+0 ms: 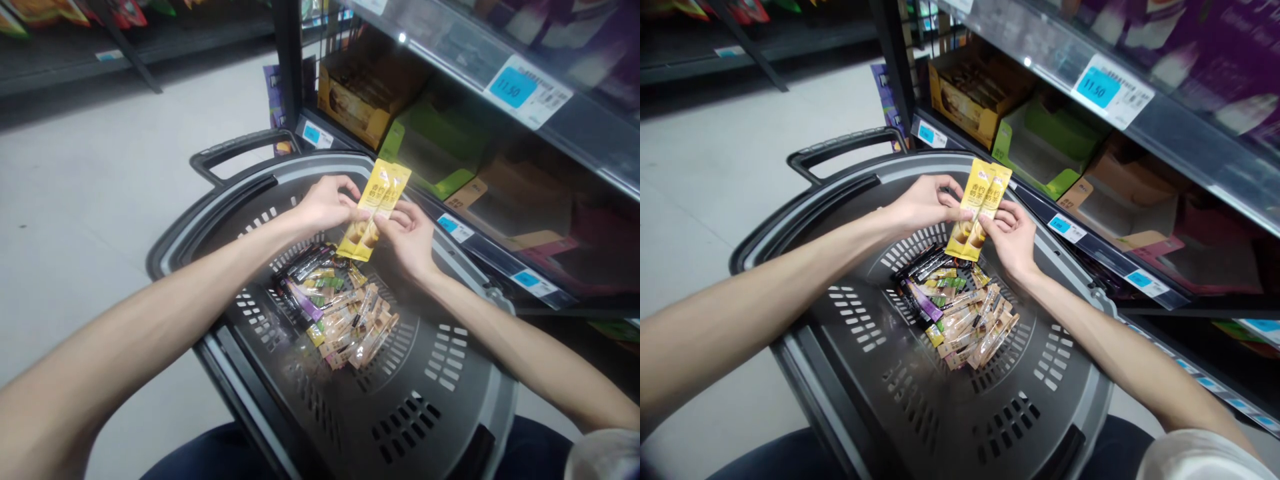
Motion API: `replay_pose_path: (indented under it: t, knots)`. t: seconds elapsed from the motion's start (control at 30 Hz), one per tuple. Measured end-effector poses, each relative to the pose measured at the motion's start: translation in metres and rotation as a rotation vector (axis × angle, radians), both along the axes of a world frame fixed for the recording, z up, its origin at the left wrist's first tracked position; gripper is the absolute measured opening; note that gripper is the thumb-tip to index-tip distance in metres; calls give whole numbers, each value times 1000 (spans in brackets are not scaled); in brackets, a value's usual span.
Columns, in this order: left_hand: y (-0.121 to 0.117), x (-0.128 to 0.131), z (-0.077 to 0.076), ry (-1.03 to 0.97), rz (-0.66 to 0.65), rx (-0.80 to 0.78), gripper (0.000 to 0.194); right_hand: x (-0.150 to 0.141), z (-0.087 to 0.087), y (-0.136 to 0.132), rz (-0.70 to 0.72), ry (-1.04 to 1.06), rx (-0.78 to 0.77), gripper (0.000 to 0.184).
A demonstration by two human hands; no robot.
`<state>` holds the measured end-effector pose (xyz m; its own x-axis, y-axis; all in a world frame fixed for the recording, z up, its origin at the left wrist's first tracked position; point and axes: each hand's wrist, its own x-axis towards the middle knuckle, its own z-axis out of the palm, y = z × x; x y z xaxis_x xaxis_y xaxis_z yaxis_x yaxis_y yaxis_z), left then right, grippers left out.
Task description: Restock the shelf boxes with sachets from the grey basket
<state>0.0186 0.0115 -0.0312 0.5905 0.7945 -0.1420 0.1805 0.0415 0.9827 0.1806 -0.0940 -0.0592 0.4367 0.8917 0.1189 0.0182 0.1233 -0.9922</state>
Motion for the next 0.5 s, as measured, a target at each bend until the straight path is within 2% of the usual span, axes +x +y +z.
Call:
replay_pose_path:
  t: [0.23,0.5]
  knots:
    - [2,1,-4,61,-33,-21,41,-1,1,-1,4,6,4,51]
    - [0,1,-3,35,-12,-24,35,0,1,-1,-21,20,-23,56]
